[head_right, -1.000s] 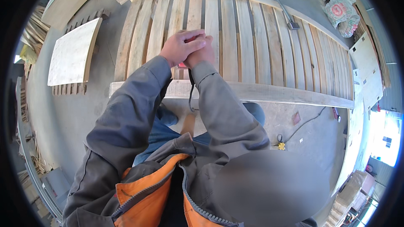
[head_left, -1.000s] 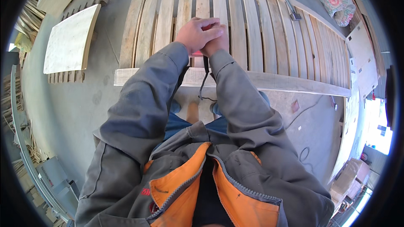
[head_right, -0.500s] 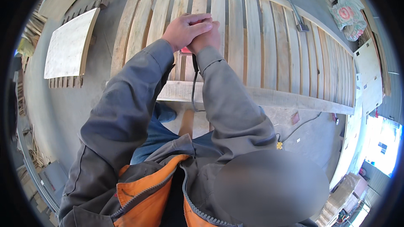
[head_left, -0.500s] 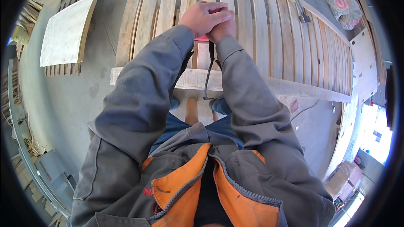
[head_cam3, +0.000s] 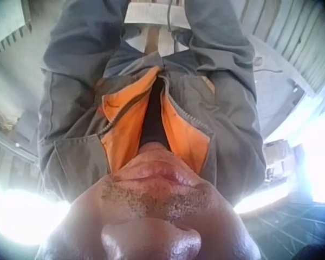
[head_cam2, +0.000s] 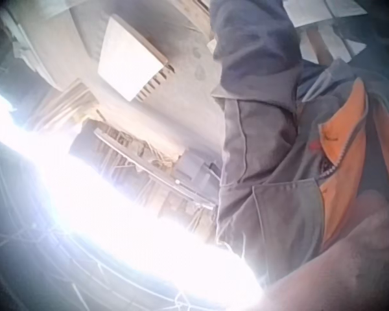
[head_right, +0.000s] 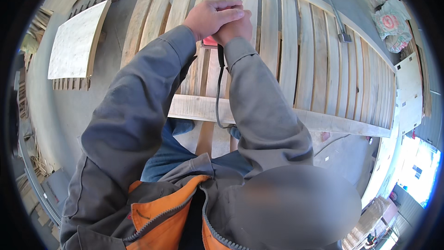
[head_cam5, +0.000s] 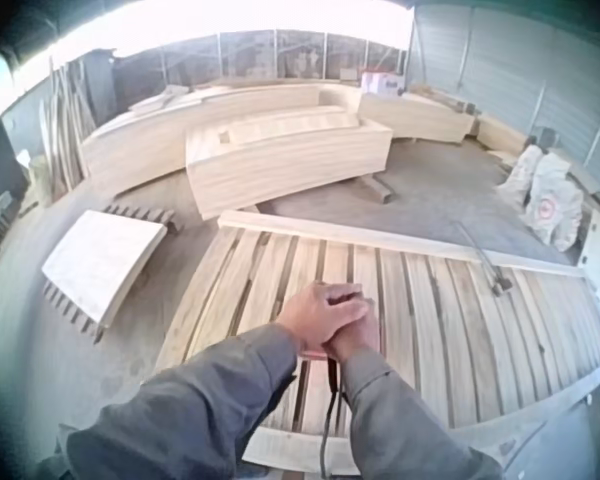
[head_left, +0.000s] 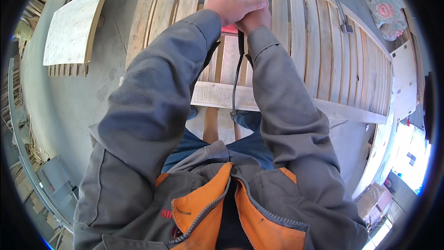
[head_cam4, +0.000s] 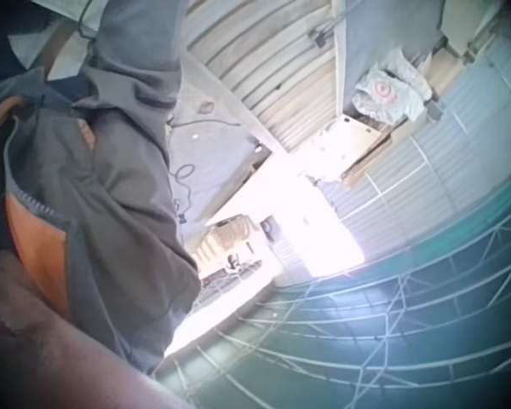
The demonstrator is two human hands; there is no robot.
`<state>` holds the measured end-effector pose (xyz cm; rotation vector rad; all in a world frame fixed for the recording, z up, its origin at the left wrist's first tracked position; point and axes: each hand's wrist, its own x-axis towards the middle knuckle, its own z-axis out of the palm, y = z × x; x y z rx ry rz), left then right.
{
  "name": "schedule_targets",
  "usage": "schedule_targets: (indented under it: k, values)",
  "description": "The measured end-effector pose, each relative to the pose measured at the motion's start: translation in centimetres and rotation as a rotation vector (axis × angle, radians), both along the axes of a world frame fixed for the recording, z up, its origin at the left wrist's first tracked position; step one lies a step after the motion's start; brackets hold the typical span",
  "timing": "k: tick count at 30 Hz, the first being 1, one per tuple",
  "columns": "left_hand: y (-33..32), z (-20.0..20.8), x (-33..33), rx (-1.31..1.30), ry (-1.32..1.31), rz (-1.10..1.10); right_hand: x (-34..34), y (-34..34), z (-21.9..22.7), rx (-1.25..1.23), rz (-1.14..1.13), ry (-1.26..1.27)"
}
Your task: The person is sanding a wooden structure using a red electric sander. They move the sander along the wooden slats, smoothing the surface.
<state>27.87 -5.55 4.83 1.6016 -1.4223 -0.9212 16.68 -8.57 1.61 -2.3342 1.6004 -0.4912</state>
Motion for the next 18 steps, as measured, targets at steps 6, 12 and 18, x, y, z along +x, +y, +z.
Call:
schedule_targets:
  k: [6,12,18]
  values:
    - [-1.9,-0.6,0.4,-0.041,-0.024,0.015,0.4,-2.4,-0.8,-0.041,0.024,0.058]
    - [-3.7,-1.0,1.0,-0.033,0.017,0.02,0.9,-4.2,-1.4,-0.076,0.025,0.032]
    - [-5.2,-1.1,1.5,-0.043,0.014,0.023,1.5,-5.9,-1.4,-0.102,0.053,0.085]
